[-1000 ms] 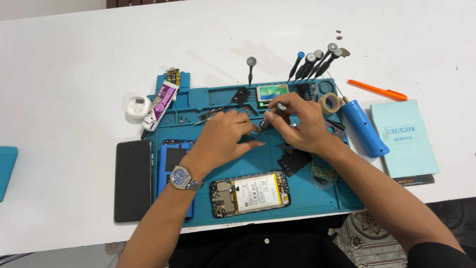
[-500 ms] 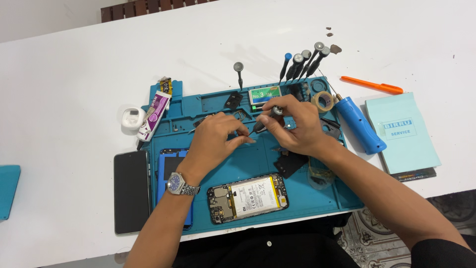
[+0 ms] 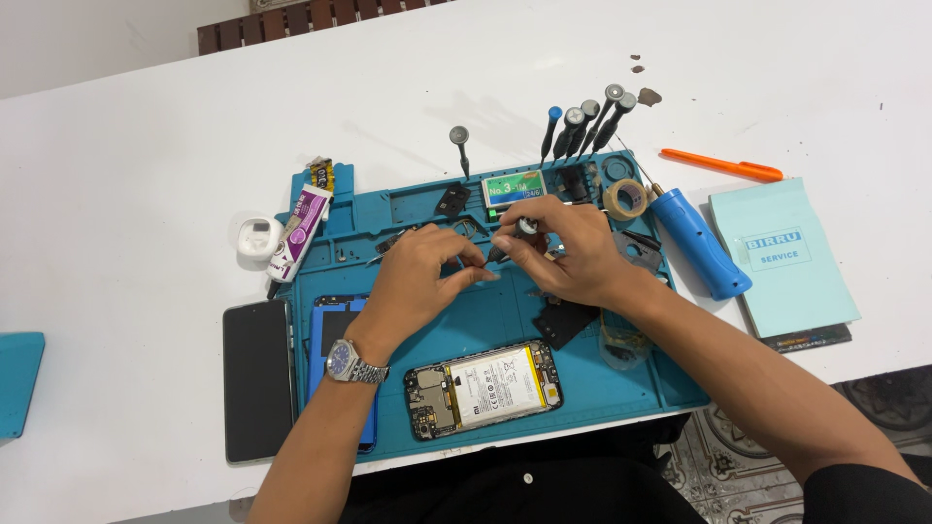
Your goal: The person repairs a disassembled smartphone at a repair bench. They hold the phone chassis with the battery exposed, brush the internal components with a wooden-handled brush, pry at the board with a blue spudger, then set the phone down and use a screwdriver on small parts while handling a small component and a cloth.
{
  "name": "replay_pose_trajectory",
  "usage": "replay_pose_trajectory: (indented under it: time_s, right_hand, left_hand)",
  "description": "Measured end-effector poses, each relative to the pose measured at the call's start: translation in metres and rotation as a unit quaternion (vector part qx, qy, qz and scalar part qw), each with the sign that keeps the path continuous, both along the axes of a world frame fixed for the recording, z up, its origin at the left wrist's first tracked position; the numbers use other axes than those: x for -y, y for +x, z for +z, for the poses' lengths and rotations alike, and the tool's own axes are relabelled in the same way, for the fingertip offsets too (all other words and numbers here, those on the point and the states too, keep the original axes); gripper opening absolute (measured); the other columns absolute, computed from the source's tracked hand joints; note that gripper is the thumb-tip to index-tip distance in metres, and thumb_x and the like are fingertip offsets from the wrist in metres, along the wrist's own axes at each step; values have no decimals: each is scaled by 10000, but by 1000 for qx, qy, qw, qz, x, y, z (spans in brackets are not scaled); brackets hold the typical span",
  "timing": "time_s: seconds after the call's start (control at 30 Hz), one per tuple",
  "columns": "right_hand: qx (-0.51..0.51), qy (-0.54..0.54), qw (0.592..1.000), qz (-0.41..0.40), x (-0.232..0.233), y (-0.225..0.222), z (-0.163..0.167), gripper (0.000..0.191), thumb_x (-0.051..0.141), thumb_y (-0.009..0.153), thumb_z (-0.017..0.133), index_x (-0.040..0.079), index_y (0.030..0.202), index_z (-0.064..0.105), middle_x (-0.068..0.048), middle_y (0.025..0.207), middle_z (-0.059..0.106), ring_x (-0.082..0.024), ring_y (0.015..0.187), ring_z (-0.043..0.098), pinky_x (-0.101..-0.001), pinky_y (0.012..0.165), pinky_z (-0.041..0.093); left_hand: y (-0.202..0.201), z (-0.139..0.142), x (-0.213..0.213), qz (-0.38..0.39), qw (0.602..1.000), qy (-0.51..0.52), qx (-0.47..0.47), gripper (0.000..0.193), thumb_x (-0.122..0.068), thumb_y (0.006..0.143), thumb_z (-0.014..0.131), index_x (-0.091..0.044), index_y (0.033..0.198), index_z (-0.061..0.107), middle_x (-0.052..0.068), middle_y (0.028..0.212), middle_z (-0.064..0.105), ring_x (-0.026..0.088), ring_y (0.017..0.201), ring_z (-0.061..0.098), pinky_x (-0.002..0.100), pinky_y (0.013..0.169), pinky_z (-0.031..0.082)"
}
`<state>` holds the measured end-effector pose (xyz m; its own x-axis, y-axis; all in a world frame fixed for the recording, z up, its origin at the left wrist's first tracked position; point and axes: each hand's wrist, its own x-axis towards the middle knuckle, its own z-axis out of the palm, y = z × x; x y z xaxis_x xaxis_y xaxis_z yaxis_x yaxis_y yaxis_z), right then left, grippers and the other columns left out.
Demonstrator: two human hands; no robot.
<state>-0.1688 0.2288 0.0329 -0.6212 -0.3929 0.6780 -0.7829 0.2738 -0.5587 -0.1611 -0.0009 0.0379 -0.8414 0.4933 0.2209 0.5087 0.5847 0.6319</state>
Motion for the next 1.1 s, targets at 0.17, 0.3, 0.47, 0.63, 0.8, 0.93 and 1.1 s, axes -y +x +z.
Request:
replay_pose_trajectory:
  time_s: [0.17,0.3,0.47,0.63,0.8,0.93,1.1]
  right_hand:
    - [-7,12,1000,12,0,1,2,247,67,953,774,20,1129,607,-71,923,727,-116,715,718,-230,589,557]
    - [-14,23,999,22,1,3,3,250,63,956,772,17,1141,609,-84,962,736,-134,763,738,-239,624,583]
    - [-25,30,999,-12,4,3,5,239,68,980,759,17,1162,613,-83,898,720,-143,750,741,-234,615,574]
    - [50,68,993,-82,6,2,7,237,90,1024,712,-18,1209,612,-71,709,675,-117,563,635,-245,497,451]
    - [180,104,972,-108,16,1,10,264,140,1033,668,-32,1218,593,-85,609,650,-142,473,576,-275,438,362]
    - [224,141,951,-159,17,-1,23,334,202,997,684,-50,1176,558,-121,613,688,-161,475,646,-281,433,434]
    - [267,226,913,-208,10,-1,39,362,285,938,725,-1,1121,600,-145,639,707,-234,505,694,-322,464,505]
  left_hand:
    - [1,2,0,-12,1000,19,9,150,-225,803,836,-101,854,767,8,809,756,178,785,681,404,831,459]
    - [2,5,-1,-15,999,25,26,235,-291,797,857,-98,902,775,21,818,760,183,760,706,414,818,470]
    - [1,5,4,-44,994,100,22,564,-578,875,637,-89,1138,737,55,861,746,193,798,723,368,707,564]
    - [3,-1,13,-20,993,114,-30,892,-756,1046,179,-50,1221,695,77,836,709,231,787,700,381,716,534]
    - [5,-2,13,-21,981,187,-44,957,-796,1007,120,-61,1217,696,54,836,699,173,768,703,299,658,530]
    - [6,11,19,-31,956,287,-58,965,-798,1025,152,-26,1182,709,78,833,689,173,795,687,279,714,538]
    - [1,42,27,-4,944,316,-99,940,-768,1053,131,-40,1087,724,51,804,703,142,760,688,288,727,536]
